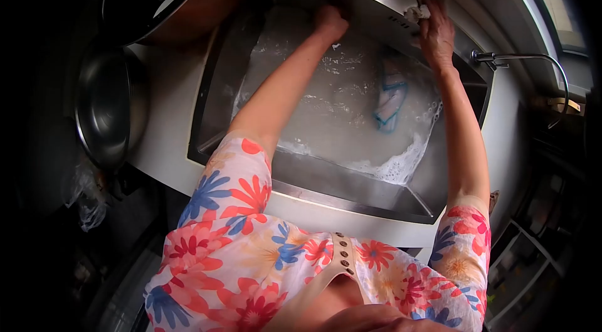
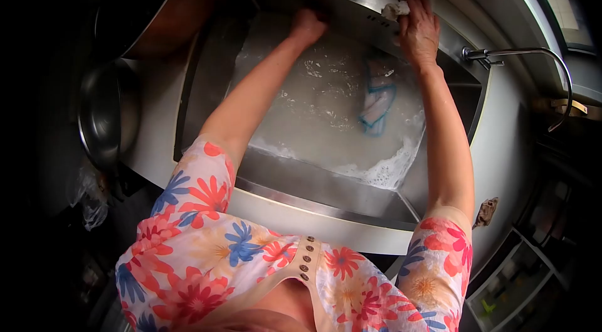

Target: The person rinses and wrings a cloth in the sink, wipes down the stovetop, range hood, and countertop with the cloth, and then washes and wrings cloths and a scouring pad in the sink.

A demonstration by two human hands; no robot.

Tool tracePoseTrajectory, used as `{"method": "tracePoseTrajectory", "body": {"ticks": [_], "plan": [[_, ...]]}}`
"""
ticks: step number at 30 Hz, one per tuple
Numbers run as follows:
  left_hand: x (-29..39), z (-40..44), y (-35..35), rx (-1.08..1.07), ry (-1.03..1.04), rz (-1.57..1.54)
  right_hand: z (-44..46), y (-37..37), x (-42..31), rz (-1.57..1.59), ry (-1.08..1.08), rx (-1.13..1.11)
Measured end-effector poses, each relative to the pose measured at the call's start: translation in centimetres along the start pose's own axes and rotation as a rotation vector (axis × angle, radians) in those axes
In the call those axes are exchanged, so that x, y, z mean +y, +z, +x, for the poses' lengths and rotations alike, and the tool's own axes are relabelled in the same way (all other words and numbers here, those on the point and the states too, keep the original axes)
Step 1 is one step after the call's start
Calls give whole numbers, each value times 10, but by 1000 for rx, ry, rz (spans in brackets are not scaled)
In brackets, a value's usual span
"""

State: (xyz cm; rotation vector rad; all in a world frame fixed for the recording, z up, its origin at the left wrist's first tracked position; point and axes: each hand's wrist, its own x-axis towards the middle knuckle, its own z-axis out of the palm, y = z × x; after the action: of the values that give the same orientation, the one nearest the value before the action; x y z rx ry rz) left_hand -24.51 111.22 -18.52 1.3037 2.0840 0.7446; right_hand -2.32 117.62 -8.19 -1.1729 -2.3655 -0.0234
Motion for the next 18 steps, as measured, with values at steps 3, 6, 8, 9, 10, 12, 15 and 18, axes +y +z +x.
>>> {"method": "tracePoseTrajectory", "body": {"ticks": [3, 6, 8, 9, 10, 12, 15, 18], "plan": [[-31, 7, 52, -10, 172, 96, 1, -2, 0, -8, -28, 17], [-35, -3, 8, 144, -61, -64, -1, 0, 5, -20, -29, 9], [-50, 0, -34, 242, 36, 138, -2, -1, 3, -27, -16, 23], [-62, 2, -42, 263, 35, 216, -2, 0, 0, -29, -13, 29], [-76, 4, -44, 289, 31, 289, -3, 2, -1, -24, -11, 24], [-92, 4, -38, 257, 61, 385, -1, 0, 2, -30, -20, 15], [-94, -8, -32, -12, -15, 111, -1, -4, -2, -22, 9, -13], [-60, -29, -58, -295, -293, -798, -2, -1, 0, -39, 3, 2]]}}
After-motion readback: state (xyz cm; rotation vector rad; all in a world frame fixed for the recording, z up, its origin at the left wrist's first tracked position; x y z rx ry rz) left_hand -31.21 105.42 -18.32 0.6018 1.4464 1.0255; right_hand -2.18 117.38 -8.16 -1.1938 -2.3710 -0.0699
